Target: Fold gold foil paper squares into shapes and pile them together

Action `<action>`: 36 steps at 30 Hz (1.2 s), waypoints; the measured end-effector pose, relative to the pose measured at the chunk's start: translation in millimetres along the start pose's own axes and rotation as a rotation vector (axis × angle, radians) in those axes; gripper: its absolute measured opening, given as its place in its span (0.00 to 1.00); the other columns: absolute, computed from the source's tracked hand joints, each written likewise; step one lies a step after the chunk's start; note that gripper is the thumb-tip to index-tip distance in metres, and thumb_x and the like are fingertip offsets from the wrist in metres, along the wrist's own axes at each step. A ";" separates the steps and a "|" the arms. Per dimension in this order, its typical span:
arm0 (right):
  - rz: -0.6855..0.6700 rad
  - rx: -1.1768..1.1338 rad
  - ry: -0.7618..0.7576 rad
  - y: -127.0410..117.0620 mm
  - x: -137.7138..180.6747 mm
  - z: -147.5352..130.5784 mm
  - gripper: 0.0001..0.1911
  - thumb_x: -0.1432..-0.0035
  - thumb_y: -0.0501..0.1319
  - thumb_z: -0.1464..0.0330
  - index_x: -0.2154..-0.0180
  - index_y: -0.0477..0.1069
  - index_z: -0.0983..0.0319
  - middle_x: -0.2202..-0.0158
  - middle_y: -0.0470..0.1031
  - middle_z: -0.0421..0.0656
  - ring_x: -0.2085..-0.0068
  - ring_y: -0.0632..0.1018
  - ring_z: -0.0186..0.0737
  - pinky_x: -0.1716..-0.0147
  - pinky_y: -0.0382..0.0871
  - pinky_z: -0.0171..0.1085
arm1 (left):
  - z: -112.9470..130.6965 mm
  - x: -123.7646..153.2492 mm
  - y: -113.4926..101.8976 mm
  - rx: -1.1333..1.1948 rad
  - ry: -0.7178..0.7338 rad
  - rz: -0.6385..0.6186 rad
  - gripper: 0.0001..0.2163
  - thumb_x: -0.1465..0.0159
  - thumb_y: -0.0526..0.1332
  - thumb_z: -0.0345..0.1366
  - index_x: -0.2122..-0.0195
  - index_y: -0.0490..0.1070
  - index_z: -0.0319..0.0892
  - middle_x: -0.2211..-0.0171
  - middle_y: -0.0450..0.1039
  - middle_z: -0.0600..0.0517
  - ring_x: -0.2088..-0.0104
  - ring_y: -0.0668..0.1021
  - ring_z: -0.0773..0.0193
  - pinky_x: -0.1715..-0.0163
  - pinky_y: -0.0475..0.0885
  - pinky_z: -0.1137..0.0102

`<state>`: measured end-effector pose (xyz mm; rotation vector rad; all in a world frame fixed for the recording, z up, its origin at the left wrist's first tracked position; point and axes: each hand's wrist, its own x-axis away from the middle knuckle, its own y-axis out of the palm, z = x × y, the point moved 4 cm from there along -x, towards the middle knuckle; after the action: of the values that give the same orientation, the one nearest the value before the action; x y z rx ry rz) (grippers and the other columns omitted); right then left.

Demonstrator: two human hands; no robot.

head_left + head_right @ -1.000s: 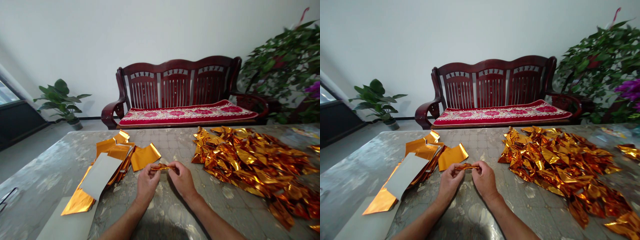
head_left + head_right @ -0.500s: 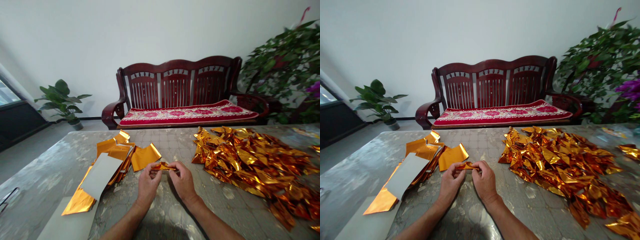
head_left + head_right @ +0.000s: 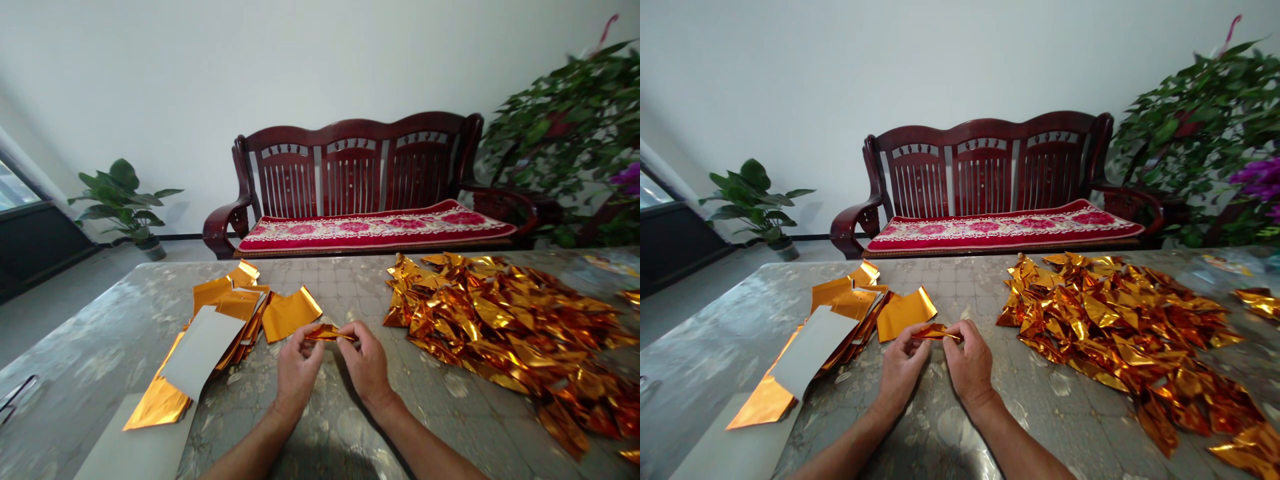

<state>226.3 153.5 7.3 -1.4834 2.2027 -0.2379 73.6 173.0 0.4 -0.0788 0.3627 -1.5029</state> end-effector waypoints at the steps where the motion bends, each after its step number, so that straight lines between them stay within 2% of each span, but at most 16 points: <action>1: -0.003 0.004 -0.009 0.2 0.4 -0.2 0.05 0.44 0.56 0.66 0.69 0.70 0.58 0.68 0.76 0.40 0.64 0.75 0.40 0.65 0.65 0.35 | 0.0 -0.4 -0.2 0.004 -0.003 -0.002 0.13 0.41 0.63 0.38 0.56 0.77 0.42 0.63 0.81 0.49 0.68 0.80 0.62 0.64 0.74 0.70; 9: 0.001 0.005 -0.073 0.9 1.8 1.1 0.07 0.43 0.55 0.68 0.66 0.72 0.58 0.65 0.76 0.41 0.63 0.76 0.40 0.63 0.66 0.35 | -3.5 -3.1 -1.4 0.007 -0.044 0.006 0.13 0.43 0.63 0.38 0.58 0.77 0.40 0.64 0.82 0.49 0.68 0.80 0.61 0.64 0.73 0.69; 19: -0.043 -0.036 -0.118 3.3 5.0 -4.3 0.07 0.44 0.56 0.68 0.67 0.72 0.60 0.67 0.76 0.42 0.65 0.76 0.41 0.64 0.66 0.36 | -3.6 -7.5 -4.5 0.089 -0.065 0.024 0.10 0.42 0.62 0.38 0.63 0.77 0.40 0.65 0.81 0.49 0.65 0.80 0.61 0.62 0.72 0.70; 29: -0.080 -0.150 0.047 7.0 -2.0 2.7 0.12 0.41 0.57 0.60 0.66 0.75 0.60 0.68 0.80 0.43 0.65 0.79 0.43 0.63 0.69 0.37 | -5.7 -10.1 -6.6 0.002 -0.059 0.020 0.11 0.41 0.62 0.42 0.70 0.77 0.39 0.73 0.78 0.52 0.71 0.77 0.62 0.68 0.69 0.71; 36: -0.082 -0.103 0.070 8.2 -3.8 5.6 0.15 0.40 0.56 0.58 0.66 0.75 0.60 0.69 0.80 0.43 0.66 0.79 0.43 0.64 0.68 0.37 | -11.0 -8.8 -4.9 -0.021 -0.057 0.011 0.13 0.40 0.61 0.44 0.71 0.77 0.39 0.76 0.75 0.53 0.73 0.75 0.64 0.71 0.67 0.72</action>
<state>223.4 160.9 0.2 -1.6473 2.2415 -0.2089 65.5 183.2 -7.0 -0.1359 0.3328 -1.4827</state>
